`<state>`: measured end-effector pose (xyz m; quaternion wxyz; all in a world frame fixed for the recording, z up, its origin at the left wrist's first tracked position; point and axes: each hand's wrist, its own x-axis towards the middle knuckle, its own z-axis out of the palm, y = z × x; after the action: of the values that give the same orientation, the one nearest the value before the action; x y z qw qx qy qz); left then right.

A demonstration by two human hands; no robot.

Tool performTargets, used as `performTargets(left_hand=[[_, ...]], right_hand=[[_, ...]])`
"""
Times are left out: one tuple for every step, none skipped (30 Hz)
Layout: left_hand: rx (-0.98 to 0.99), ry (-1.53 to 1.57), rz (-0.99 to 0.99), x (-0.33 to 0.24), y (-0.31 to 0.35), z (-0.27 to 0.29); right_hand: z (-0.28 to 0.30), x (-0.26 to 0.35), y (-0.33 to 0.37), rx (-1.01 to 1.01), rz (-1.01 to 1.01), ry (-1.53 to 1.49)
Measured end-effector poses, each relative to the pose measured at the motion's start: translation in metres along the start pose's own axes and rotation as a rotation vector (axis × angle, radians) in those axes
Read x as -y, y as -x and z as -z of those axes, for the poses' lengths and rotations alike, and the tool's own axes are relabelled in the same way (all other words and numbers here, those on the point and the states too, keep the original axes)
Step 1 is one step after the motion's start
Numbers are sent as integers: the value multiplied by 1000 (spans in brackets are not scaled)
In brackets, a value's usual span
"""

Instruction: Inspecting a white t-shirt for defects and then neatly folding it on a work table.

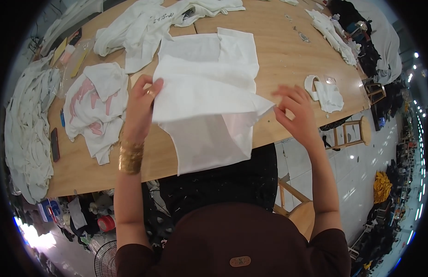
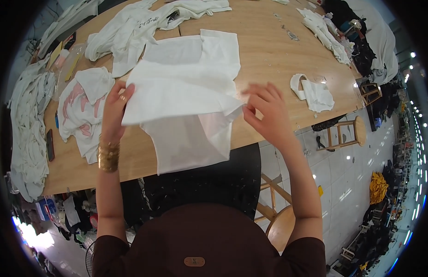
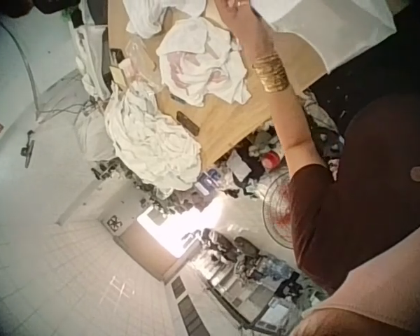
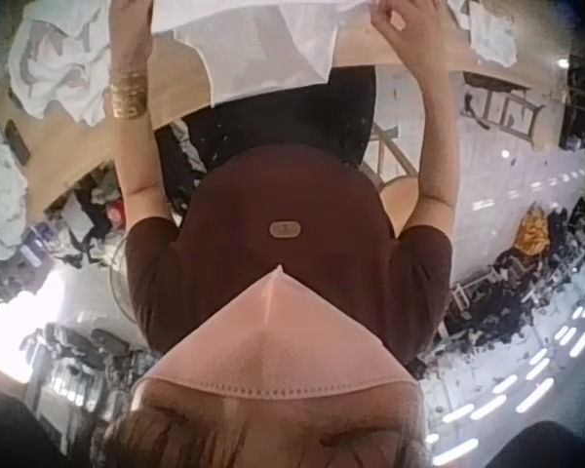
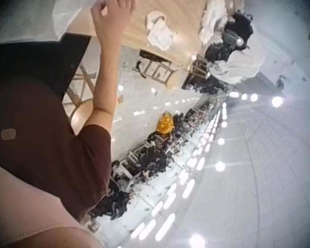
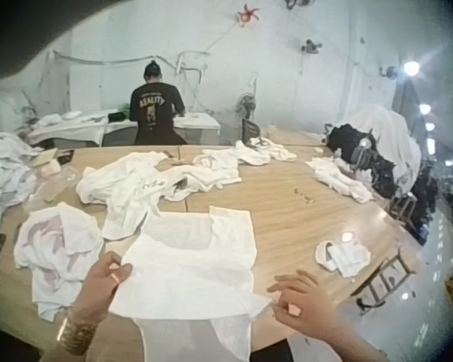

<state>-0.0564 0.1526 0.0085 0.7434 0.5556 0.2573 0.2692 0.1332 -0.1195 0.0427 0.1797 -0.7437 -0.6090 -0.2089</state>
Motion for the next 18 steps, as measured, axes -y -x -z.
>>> performTargets(left_hand=[[42, -106, 14, -1, 13, 9], [97, -203, 33, 5, 24, 15], [146, -273, 130, 8, 39, 20], [193, -342, 225, 13, 55, 26], [197, -374, 323, 28, 67, 34], [200, -403, 419, 46, 75, 43], [194, -407, 421, 62, 79, 51], [151, -453, 433, 79, 81, 59], [117, -495, 448, 86, 80, 59], [118, -495, 450, 91, 79, 60], [109, -448, 457, 89, 78, 60], [100, -402, 462, 86, 78, 60], [93, -402, 454, 81, 80, 58], [138, -443, 451, 74, 81, 52], [180, -484, 446, 69, 81, 47], [169, -485, 435, 72, 79, 48], [185, -380, 407, 77, 78, 54], [206, -275, 372, 77, 77, 57]], right_hand=[[3, 6, 16, 113, -308, -367], [4, 12, 34, 226, -627, -721], [2, 20, 47, 332, -646, -691], [-5, 28, 59, 437, -663, -659], [-14, 36, 69, 437, -665, -662], [-25, 44, 77, 402, -541, -563], [-35, 49, 81, 365, -414, -468], [-45, 49, 82, 365, -409, -475], [-53, 47, 84, 275, -471, -484], [-58, 44, 83, 184, -531, -491], [-61, 42, 77, 181, -525, -492], [-63, 38, 68, 172, -494, -449], [-64, 36, 60, 160, -460, -406], [-70, 33, 56, 157, -453, -409], [-79, 30, 53, 178, -437, -335], [-89, 28, 50, 197, -417, -262], [-102, 24, 51, 185, -393, -276], [-115, 13, 59, 236, -379, -269]])
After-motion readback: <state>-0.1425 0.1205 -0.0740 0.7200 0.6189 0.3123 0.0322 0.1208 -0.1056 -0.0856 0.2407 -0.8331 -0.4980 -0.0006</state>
